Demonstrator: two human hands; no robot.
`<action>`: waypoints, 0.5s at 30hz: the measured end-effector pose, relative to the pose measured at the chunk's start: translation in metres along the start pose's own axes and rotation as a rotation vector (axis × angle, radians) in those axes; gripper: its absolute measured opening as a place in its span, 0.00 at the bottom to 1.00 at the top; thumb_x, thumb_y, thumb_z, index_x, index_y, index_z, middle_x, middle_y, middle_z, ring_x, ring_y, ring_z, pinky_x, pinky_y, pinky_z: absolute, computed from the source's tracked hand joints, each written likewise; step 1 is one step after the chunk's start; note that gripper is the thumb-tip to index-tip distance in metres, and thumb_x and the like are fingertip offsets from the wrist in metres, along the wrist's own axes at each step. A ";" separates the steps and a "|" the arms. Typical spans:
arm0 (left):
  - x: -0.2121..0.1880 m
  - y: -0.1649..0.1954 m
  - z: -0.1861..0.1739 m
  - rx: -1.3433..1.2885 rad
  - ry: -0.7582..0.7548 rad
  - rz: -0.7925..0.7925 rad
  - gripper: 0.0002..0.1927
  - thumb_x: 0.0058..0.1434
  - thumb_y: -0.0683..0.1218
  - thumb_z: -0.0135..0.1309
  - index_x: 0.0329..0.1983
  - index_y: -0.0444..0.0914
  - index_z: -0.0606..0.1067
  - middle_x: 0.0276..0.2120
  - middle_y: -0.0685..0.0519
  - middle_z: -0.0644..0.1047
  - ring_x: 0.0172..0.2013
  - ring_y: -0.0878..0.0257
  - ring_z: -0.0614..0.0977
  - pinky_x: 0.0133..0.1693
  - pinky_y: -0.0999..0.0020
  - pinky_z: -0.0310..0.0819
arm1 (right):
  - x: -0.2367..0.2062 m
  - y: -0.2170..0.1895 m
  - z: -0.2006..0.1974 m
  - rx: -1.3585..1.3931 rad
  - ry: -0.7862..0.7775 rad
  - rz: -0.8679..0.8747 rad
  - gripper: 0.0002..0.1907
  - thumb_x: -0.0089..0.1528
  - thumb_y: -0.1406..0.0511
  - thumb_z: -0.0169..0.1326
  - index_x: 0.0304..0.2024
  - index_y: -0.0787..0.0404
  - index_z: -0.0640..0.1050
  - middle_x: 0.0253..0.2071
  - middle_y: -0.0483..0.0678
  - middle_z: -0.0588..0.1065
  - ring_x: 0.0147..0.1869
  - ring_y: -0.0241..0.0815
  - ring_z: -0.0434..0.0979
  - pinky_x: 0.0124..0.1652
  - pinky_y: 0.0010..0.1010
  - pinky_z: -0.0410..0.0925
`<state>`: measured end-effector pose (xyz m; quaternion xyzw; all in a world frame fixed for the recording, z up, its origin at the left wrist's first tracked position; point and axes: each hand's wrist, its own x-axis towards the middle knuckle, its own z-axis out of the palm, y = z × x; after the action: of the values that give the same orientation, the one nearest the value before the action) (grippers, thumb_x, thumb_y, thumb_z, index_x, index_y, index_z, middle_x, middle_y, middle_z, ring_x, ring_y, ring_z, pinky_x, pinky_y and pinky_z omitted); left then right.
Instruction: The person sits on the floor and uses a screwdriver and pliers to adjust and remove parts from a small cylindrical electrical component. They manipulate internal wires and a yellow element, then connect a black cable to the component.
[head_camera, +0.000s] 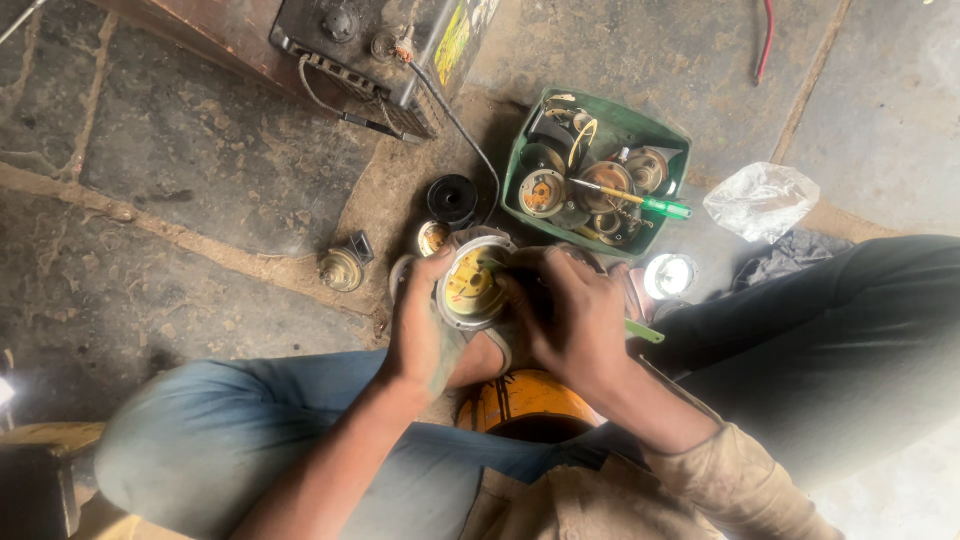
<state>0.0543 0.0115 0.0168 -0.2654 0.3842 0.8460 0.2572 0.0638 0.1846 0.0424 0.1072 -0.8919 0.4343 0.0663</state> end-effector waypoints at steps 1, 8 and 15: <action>0.000 0.000 0.000 -0.009 -0.007 -0.003 0.28 0.66 0.57 0.43 0.59 0.33 0.72 0.52 0.45 0.79 0.54 0.57 0.80 0.58 0.60 0.73 | 0.001 0.001 0.002 -0.014 -0.003 -0.006 0.12 0.62 0.67 0.63 0.45 0.63 0.77 0.38 0.54 0.80 0.37 0.51 0.83 0.35 0.36 0.73; 0.003 -0.003 0.000 -0.043 -0.099 0.016 0.28 0.68 0.55 0.40 0.60 0.30 0.72 0.54 0.43 0.78 0.56 0.54 0.79 0.61 0.59 0.70 | -0.002 0.002 0.005 -0.075 -0.006 -0.086 0.12 0.61 0.68 0.62 0.47 0.62 0.78 0.35 0.52 0.80 0.31 0.51 0.81 0.32 0.38 0.72; 0.001 -0.002 0.001 -0.002 -0.124 0.039 0.28 0.69 0.55 0.38 0.60 0.32 0.72 0.54 0.43 0.78 0.56 0.55 0.79 0.60 0.58 0.70 | 0.000 -0.002 0.005 -0.056 0.016 -0.104 0.11 0.62 0.68 0.62 0.45 0.62 0.76 0.36 0.51 0.80 0.32 0.51 0.80 0.33 0.37 0.72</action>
<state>0.0551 0.0140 0.0159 -0.2051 0.3718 0.8661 0.2638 0.0642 0.1796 0.0405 0.1480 -0.8964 0.4059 0.0988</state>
